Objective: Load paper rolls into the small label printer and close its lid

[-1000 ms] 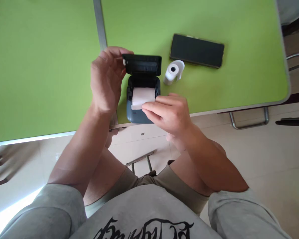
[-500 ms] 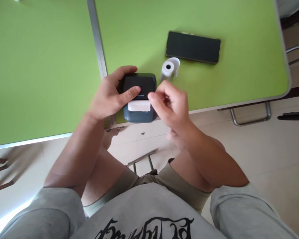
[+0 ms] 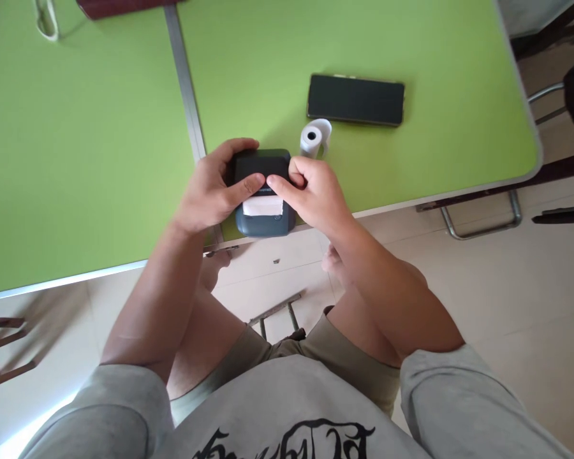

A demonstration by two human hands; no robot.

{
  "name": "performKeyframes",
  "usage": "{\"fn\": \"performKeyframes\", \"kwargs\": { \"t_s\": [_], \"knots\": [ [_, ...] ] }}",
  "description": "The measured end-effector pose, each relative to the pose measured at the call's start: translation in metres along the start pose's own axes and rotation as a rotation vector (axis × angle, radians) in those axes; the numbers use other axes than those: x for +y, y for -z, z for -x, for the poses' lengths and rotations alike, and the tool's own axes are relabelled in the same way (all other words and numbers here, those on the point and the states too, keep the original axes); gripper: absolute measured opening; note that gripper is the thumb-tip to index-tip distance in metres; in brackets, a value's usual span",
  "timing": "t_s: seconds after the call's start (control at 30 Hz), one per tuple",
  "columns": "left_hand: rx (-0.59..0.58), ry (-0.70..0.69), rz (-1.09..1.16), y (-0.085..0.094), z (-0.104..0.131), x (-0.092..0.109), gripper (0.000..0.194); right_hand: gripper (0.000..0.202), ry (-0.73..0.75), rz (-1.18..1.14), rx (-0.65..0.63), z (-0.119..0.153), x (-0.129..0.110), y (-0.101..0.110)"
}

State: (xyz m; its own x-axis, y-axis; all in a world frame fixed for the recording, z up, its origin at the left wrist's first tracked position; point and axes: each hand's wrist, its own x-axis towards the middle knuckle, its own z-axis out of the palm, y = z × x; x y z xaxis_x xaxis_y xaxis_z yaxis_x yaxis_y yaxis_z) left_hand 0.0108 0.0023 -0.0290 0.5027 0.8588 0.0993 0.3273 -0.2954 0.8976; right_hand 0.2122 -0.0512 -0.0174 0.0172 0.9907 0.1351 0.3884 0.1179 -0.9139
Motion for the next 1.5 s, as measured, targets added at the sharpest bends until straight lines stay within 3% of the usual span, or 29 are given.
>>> {"fn": "performKeyframes", "kwargs": {
  "t_s": [0.1,0.23,0.43,0.7,1.23,1.37,1.5],
  "knots": [
    [0.044,-0.026,-0.069,-0.002,0.008,-0.002,0.081,0.052,-0.023,-0.041,0.046,0.002,0.006,-0.004],
    [0.092,-0.021,-0.208,-0.003,0.036,0.004,0.087,0.058,-0.062,-0.121,0.037,0.003,0.013,-0.006],
    [-0.003,0.034,-0.498,-0.011,0.074,0.009,0.119,0.067,-0.075,-0.147,0.023,0.003,0.017,-0.004],
    [0.080,0.051,-0.672,-0.021,0.075,0.003,0.123,0.066,-0.081,-0.142,0.012,0.003,0.019,-0.003],
    [0.096,0.027,-0.607,-0.019,0.071,-0.002,0.122,0.050,-0.052,-0.014,-0.143,0.006,0.015,0.010],
    [0.085,0.026,-0.649,-0.020,0.072,0.000,0.120,0.049,-0.079,-0.052,-0.088,0.004,0.011,0.010],
    [0.071,0.028,-0.688,-0.022,0.073,0.004,0.117,0.043,-0.065,-0.122,0.064,-0.003,-0.006,0.010]
  ]
}}
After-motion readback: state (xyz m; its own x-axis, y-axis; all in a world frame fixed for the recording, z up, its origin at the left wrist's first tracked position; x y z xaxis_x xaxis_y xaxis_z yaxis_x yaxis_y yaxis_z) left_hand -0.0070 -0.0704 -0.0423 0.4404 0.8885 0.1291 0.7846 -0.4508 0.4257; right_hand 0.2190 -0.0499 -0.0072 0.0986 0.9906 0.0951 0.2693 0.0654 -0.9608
